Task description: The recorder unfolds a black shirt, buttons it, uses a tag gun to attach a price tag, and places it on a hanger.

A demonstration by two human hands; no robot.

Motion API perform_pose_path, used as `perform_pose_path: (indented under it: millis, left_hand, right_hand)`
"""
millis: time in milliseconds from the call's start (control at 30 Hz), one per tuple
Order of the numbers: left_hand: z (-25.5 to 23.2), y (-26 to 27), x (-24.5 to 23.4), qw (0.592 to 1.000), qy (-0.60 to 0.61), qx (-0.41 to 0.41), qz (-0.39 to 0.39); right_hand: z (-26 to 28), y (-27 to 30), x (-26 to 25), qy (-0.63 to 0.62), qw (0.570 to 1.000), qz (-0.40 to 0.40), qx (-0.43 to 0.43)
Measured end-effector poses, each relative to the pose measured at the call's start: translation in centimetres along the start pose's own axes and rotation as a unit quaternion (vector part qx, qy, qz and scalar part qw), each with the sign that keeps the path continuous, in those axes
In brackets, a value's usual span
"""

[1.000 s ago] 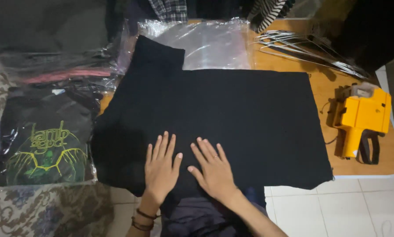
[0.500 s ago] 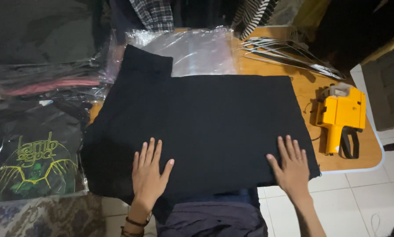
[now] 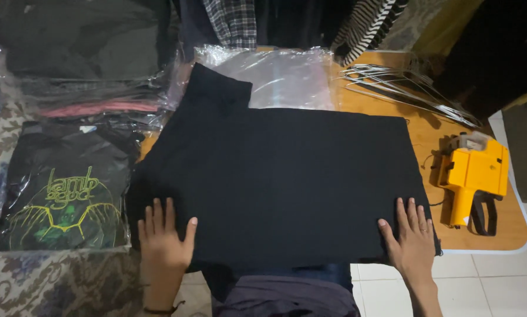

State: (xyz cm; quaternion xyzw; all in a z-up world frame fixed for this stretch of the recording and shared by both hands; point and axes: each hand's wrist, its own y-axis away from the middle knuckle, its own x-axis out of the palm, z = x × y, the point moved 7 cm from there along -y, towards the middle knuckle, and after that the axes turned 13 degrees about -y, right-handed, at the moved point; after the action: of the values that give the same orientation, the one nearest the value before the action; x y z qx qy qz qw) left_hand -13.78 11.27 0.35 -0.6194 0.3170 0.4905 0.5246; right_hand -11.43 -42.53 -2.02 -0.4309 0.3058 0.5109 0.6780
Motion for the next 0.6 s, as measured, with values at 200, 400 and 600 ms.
perform_pose_path:
  millis: [200, 400, 600]
  left_hand:
    - [3.5, 3.3, 0.3, 0.995, 0.018, -0.091, -0.021]
    - [6.1, 13.9, 8.4, 0.916, 0.27, -0.291, -0.062]
    - [7.6, 14.5, 16.8, 0.719, 0.503, -0.463, 0.127]
  right_hand:
    - [-0.4, 0.1, 0.2, 0.029, 1.0, 0.007, -0.003]
    - [2.0, 4.0, -2.9, -0.177, 0.975, -0.135, 0.013]
    - [1.2, 5.1, -0.8, -0.072, 0.994, -0.076, -0.013]
